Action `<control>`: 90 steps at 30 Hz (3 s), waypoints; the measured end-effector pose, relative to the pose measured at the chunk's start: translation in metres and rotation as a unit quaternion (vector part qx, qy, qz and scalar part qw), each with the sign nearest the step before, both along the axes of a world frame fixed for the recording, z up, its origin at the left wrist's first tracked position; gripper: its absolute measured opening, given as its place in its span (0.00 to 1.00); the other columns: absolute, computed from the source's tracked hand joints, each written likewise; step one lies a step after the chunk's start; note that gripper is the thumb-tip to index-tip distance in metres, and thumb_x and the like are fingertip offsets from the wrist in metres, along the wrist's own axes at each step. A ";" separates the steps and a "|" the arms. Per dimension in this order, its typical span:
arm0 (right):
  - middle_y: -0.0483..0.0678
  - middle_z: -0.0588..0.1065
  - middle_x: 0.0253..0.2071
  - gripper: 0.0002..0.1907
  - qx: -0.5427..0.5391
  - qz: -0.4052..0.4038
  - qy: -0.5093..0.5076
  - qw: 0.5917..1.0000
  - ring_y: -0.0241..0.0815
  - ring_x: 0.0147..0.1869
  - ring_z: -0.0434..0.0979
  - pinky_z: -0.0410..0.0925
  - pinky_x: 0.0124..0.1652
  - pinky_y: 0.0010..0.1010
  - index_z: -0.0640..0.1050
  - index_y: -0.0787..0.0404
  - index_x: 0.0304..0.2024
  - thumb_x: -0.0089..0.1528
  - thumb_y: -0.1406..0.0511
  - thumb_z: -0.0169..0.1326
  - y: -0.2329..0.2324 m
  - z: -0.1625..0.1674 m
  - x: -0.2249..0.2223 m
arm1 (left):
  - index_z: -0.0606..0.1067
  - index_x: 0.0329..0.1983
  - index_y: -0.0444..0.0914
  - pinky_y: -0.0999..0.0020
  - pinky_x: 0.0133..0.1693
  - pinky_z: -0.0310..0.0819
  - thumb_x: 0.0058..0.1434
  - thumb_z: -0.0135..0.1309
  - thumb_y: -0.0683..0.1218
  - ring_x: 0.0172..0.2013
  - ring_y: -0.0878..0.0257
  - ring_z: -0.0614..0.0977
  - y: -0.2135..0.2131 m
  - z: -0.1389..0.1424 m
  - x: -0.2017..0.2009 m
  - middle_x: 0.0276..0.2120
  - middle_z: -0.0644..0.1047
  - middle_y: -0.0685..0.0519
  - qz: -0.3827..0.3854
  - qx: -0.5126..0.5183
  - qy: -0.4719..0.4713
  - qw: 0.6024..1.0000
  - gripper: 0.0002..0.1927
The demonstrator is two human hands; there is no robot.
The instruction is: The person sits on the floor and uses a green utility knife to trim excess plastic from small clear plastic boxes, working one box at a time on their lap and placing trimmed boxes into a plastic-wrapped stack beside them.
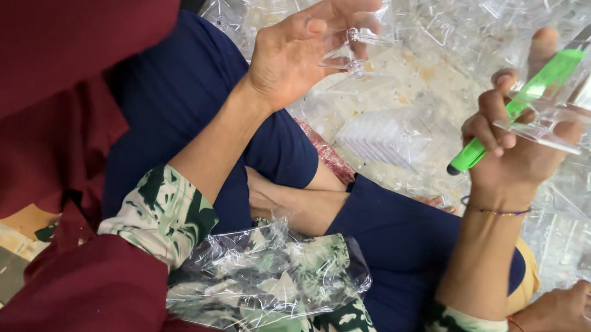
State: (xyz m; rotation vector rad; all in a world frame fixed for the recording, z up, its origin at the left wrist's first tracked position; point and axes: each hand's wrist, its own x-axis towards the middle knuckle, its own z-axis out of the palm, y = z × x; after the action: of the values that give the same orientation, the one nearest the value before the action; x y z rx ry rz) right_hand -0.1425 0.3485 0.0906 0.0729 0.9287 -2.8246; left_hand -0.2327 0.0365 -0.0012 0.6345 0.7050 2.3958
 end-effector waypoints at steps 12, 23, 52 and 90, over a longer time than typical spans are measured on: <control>0.58 0.78 0.51 0.35 -0.139 -0.004 0.015 0.990 0.32 0.23 0.67 0.60 0.23 0.16 0.70 0.56 0.66 0.75 0.37 0.38 0.002 -0.006 0.051 | 0.70 0.69 0.36 0.64 0.58 0.71 0.66 0.55 0.58 0.53 0.62 0.76 0.002 -0.001 0.014 0.57 0.77 0.50 0.013 -0.006 -0.023 1.000 0.33; 0.55 0.78 0.46 0.31 0.452 -0.056 0.096 0.885 0.27 0.32 0.65 0.57 0.30 0.13 0.73 0.59 0.63 0.71 0.43 0.52 -0.048 0.048 0.071 | 0.72 0.65 0.34 0.64 0.51 0.74 0.68 0.59 0.52 0.47 0.61 0.77 0.003 0.023 0.022 0.57 0.77 0.49 0.158 -0.086 0.044 0.983 0.27; 0.57 0.76 0.47 0.40 0.145 -0.120 0.120 0.975 0.34 0.32 0.70 0.60 0.23 0.16 0.60 0.64 0.72 0.70 0.44 0.52 0.000 0.023 0.115 | 0.53 0.79 0.53 0.48 0.62 0.71 0.53 0.71 0.54 0.71 0.50 0.68 0.038 0.003 0.088 0.72 0.68 0.46 0.070 -0.417 0.250 0.871 0.54; 0.43 0.71 0.47 0.38 0.672 -0.067 0.073 0.734 0.26 0.33 0.57 0.55 0.31 0.20 0.70 0.59 0.67 0.56 0.68 0.71 -0.056 0.026 0.123 | 0.67 0.62 0.40 0.58 0.56 0.75 0.42 0.74 0.45 0.56 0.48 0.81 0.076 -0.094 0.098 0.56 0.78 0.44 0.112 -0.476 0.304 0.818 0.44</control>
State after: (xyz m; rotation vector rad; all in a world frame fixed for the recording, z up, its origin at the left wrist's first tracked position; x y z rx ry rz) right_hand -0.0195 0.2923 0.1167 0.0822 2.8029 -1.5908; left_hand -0.1347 0.1124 -0.0953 0.8652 2.1447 1.6131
